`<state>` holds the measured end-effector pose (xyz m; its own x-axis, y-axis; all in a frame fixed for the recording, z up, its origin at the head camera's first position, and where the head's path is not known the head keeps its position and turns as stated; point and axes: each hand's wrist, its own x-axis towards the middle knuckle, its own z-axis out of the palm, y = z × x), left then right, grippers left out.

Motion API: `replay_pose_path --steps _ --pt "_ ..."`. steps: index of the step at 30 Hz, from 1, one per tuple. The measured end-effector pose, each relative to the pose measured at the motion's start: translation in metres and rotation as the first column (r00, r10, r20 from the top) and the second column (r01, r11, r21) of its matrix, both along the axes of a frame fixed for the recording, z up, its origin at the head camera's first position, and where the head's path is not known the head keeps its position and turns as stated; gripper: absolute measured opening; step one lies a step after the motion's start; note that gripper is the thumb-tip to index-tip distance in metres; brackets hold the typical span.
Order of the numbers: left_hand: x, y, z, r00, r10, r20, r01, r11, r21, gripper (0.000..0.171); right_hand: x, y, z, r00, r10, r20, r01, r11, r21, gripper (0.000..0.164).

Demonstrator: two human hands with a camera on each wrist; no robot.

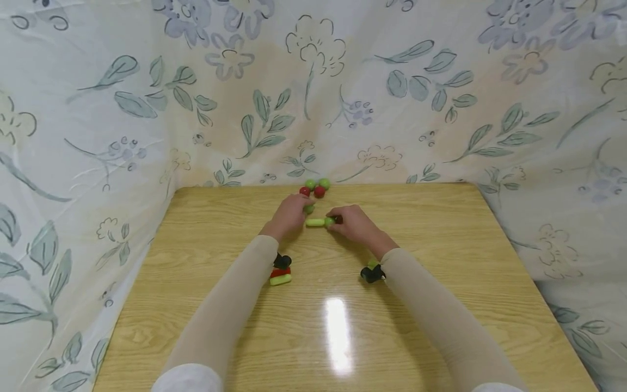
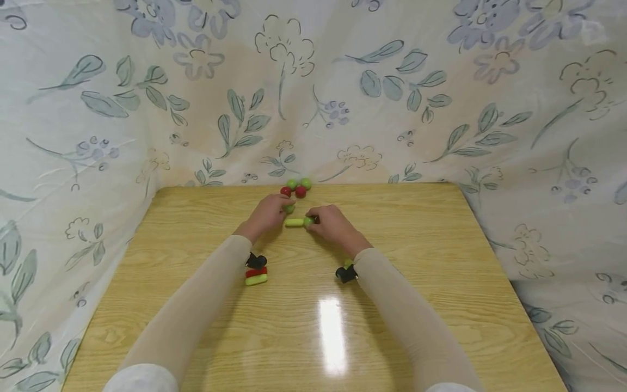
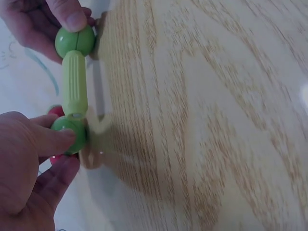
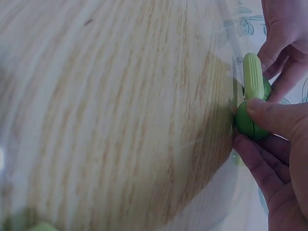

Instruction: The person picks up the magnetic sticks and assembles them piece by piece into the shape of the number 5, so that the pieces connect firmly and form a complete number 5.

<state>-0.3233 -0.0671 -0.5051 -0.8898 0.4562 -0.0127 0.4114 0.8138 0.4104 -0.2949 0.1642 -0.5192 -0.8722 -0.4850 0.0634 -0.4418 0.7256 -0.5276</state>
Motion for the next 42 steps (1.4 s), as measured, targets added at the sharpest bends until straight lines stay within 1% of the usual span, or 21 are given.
replay_pose_path --steps 6,8,12,15,17,20,25,30,36,42 --pt "0.001 -0.006 0.001 1.000 -0.014 -0.003 0.014 0.999 -0.031 0.043 0.001 -0.001 0.000 1.000 -0.003 0.004 0.003 1.000 0.003 0.033" --pt "0.002 -0.008 0.001 1.000 -0.006 0.007 0.007 1.000 -0.021 0.043 0.000 -0.001 -0.001 1.000 -0.003 0.000 0.003 1.000 0.005 0.033" --pt "0.006 -0.012 0.004 0.998 0.038 0.045 -0.039 0.999 0.024 0.044 -0.001 0.000 -0.002 1.000 0.003 0.003 -0.003 1.000 0.008 0.034" --pt "0.008 -0.016 0.007 0.996 0.062 0.067 -0.066 0.996 0.058 0.039 -0.001 0.003 -0.001 1.000 -0.009 0.017 0.009 1.000 0.013 0.034" --pt "0.009 -0.018 0.008 0.995 0.061 0.073 -0.067 0.995 0.078 0.035 -0.002 0.005 0.000 1.000 -0.020 0.022 0.020 1.000 0.019 0.034" --pt "0.010 -0.021 0.008 0.996 0.046 0.073 -0.053 0.995 0.090 0.030 -0.002 0.007 0.002 0.999 -0.031 0.027 0.030 0.999 0.022 0.033" --pt "0.010 -0.023 0.007 0.996 0.017 0.092 -0.023 0.997 0.070 0.031 -0.006 0.008 0.002 0.999 -0.021 0.029 0.020 0.999 0.031 0.034" --pt "0.010 -0.023 0.005 0.993 -0.006 0.115 -0.002 0.998 0.065 0.032 -0.010 0.007 0.002 0.999 -0.038 0.034 0.036 0.998 0.053 0.035" --pt "0.011 -0.023 0.003 0.995 -0.022 0.099 0.015 0.997 0.075 0.029 -0.010 0.006 0.001 0.999 -0.037 0.034 0.035 0.997 0.067 0.035" --pt "0.010 -0.023 0.000 0.994 -0.036 0.099 0.027 0.996 0.090 0.030 -0.011 0.004 0.001 0.999 -0.042 0.025 0.040 0.997 0.068 0.034"
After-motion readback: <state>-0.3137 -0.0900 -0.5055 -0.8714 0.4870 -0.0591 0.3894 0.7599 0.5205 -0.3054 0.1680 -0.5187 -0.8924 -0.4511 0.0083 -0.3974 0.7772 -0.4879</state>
